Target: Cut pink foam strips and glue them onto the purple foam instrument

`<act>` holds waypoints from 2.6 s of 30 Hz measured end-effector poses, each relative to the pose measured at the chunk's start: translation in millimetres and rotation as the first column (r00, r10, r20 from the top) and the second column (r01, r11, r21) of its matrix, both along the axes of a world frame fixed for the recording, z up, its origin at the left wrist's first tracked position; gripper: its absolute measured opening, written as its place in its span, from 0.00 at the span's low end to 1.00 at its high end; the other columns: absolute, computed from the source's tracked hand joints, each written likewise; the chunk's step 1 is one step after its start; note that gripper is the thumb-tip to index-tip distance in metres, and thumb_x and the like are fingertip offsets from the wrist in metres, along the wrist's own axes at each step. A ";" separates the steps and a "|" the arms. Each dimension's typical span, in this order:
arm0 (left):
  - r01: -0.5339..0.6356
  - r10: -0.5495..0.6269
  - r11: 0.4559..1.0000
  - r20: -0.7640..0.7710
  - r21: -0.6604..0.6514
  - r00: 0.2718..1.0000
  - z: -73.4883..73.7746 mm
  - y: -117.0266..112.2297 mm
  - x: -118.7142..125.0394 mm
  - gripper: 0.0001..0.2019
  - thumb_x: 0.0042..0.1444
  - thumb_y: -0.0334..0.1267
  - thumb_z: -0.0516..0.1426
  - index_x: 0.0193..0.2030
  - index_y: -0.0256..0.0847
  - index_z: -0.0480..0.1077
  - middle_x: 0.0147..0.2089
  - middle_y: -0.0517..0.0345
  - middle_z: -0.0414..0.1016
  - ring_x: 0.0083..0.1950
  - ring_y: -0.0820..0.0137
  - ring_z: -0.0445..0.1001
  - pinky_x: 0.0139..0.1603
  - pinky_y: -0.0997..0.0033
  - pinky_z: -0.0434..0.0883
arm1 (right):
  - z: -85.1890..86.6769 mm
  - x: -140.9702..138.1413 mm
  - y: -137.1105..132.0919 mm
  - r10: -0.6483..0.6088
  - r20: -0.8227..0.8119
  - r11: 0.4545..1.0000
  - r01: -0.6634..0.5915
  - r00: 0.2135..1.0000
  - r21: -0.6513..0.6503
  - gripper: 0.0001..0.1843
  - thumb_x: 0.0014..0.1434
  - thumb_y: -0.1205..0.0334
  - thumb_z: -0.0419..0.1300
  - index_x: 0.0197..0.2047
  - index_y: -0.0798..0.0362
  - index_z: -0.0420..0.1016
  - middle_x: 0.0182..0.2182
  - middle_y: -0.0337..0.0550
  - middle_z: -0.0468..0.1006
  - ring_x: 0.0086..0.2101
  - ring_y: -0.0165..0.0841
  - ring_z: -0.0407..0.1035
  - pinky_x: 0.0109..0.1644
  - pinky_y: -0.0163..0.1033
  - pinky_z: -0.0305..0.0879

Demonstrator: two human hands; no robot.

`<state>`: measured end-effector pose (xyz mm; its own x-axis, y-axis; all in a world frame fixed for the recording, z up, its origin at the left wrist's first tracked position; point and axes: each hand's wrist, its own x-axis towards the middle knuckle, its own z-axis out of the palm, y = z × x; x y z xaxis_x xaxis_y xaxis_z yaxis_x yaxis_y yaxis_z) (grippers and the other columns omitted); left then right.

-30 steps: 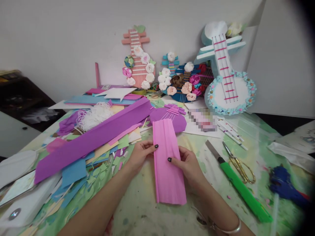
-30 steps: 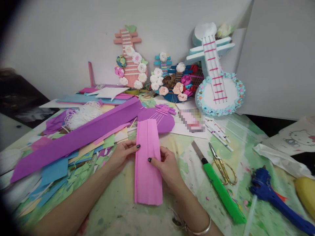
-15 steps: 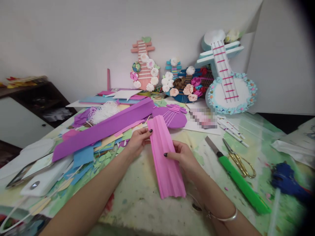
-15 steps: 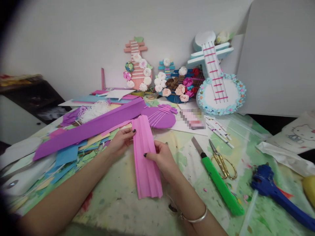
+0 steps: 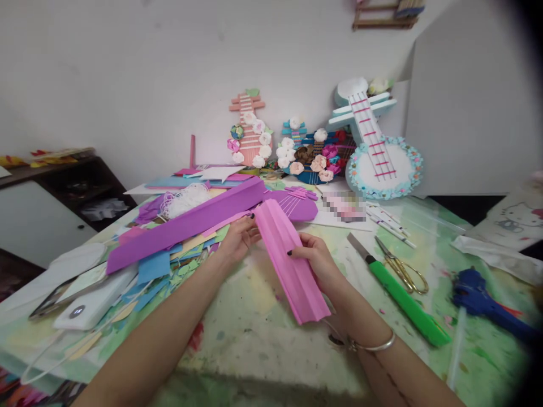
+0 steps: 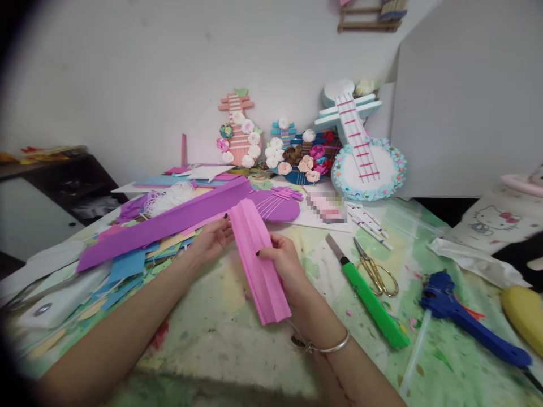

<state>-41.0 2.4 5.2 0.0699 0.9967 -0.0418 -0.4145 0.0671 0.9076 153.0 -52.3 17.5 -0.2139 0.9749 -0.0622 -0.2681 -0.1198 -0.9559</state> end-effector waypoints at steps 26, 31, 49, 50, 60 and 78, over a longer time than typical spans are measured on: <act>0.391 -0.411 0.911 -0.185 -0.132 0.893 -7.8 -27.6 22.6 0.16 0.37 0.36 0.70 0.32 0.31 0.72 0.28 0.52 0.77 0.27 0.70 0.76 0.32 0.70 0.73 | -16.8 3.1 13.9 -0.237 -0.071 0.967 0.242 0.969 0.073 0.15 0.37 0.65 0.67 0.32 0.56 0.75 0.30 0.42 0.78 0.29 0.33 0.69 0.36 0.39 0.65; 0.323 -0.336 0.942 -0.194 -0.095 0.922 -5.1 -19.1 15.1 0.14 0.35 0.33 0.70 0.28 0.32 0.72 0.26 0.58 0.75 0.26 0.75 0.74 0.30 0.77 0.71 | -19.4 4.9 17.6 -0.256 -0.073 0.962 0.261 0.964 0.081 0.17 0.39 0.62 0.67 0.35 0.56 0.75 0.35 0.44 0.79 0.32 0.34 0.70 0.39 0.41 0.66; 0.211 -0.234 0.963 -0.132 -0.168 0.963 -11.7 -25.2 23.7 0.14 0.44 0.36 0.64 0.39 0.32 0.74 0.30 0.54 0.77 0.27 0.74 0.76 0.29 0.78 0.72 | -5.4 13.4 16.6 -0.190 -0.231 0.982 0.181 0.954 -0.062 0.19 0.40 0.62 0.69 0.38 0.55 0.75 0.33 0.42 0.77 0.30 0.32 0.68 0.35 0.38 0.65; 0.215 -0.238 0.962 -0.135 -0.167 0.962 -11.5 -24.8 23.0 0.14 0.44 0.36 0.64 0.38 0.31 0.75 0.30 0.52 0.78 0.27 0.74 0.76 0.29 0.79 0.72 | -5.8 13.4 16.7 -0.188 -0.221 0.982 0.180 0.957 -0.055 0.19 0.40 0.62 0.69 0.38 0.55 0.75 0.33 0.41 0.77 0.30 0.32 0.68 0.34 0.38 0.64; 0.174 -0.187 0.981 -0.198 -0.084 0.962 -21.9 -22.5 26.3 0.12 0.39 0.33 0.67 0.33 0.32 0.75 0.32 0.48 0.80 0.34 0.67 0.79 0.39 0.72 0.75 | -8.6 10.7 13.2 -0.141 -0.204 0.990 0.139 0.969 -0.024 0.19 0.35 0.62 0.70 0.34 0.54 0.75 0.30 0.39 0.77 0.28 0.31 0.67 0.33 0.38 0.65; 0.221 -0.211 0.975 -0.256 0.012 0.943 -13.5 -27.0 28.4 0.06 0.43 0.32 0.59 0.28 0.37 0.66 0.20 0.64 0.66 0.15 0.80 0.64 0.15 0.81 0.53 | -9.7 6.9 10.0 -0.084 -0.193 0.996 0.091 0.978 0.024 0.18 0.35 0.63 0.70 0.33 0.55 0.76 0.27 0.38 0.76 0.25 0.29 0.65 0.31 0.36 0.61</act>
<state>-12.6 -24.6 -8.4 0.2761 0.9600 -0.0464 -0.1517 0.0912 0.9842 159.8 -42.2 7.8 -0.1325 0.9912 0.0036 -0.4548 -0.0575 -0.8887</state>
